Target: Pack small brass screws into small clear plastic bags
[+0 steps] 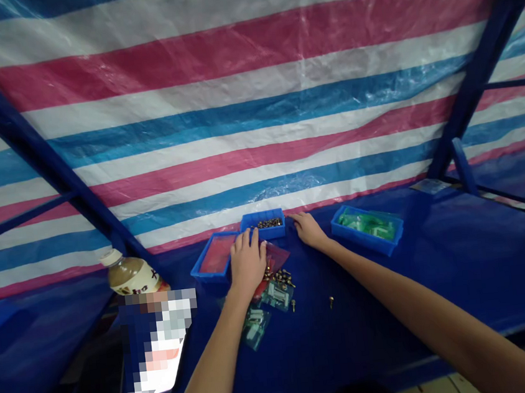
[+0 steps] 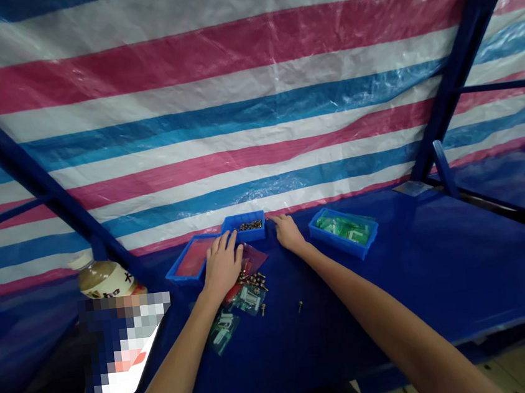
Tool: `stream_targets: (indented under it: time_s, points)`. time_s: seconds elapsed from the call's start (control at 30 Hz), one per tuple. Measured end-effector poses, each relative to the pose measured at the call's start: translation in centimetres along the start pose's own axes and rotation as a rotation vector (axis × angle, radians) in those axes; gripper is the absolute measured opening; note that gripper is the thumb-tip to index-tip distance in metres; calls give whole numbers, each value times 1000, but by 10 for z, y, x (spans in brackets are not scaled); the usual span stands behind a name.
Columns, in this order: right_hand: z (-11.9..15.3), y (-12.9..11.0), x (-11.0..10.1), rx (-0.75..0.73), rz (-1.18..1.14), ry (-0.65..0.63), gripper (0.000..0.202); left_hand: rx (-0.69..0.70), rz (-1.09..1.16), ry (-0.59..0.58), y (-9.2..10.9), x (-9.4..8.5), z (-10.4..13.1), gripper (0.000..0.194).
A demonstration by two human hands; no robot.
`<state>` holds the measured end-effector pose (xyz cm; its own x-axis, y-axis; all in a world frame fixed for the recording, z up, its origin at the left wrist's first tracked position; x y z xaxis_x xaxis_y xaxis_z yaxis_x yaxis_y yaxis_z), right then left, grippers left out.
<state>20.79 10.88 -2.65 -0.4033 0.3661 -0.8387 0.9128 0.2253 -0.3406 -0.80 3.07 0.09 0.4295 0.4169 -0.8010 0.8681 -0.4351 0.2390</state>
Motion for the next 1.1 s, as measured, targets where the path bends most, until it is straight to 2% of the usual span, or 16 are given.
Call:
stream_targets:
  time_s: [0.07,0.17,0.33,0.5,0.63,0.73,0.83,0.97,1.1]
  points:
    - [-14,-5,3,50,43,15,26,-10,6,2,0,1,0,48]
    - [-30,-12,10,148,83,36,21,-29,1,5,1,1,1,48]
    - [-43,-15,24,179,67,46,13,-35,7,-4,2,2,3,49]
    - [-44,-10,23,235,-9,135,20,-31,80,-7,-2,3,2,49]
    - [-33,-11,4,218,-99,262,34,-21,176,-2,-6,5,1,48]
    - [-21,-16,-10,68,-169,298,32,-8,244,-13,-10,5,-1,48]
    - [-8,-22,-20,-62,-205,265,27,2,327,-44,-14,4,-1,48]
    - [14,-30,-29,-99,-251,216,28,-9,387,-69,-18,1,-3,49]
    - [44,-43,-29,-119,-218,108,23,-8,460,-69,-17,-1,-6,48]
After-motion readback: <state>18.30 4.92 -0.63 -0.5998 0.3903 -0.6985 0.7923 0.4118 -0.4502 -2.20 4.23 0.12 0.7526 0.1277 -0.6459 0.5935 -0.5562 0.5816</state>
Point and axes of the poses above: each hand's wrist, its own z-axis away from the middle knuckle, its own x-axis out of the palm, y = z × x, the point moved 1 cm from there along -z, towards the middle knuckle, and after that the axes turned 13 degrees about z, right-handed, at the moved point
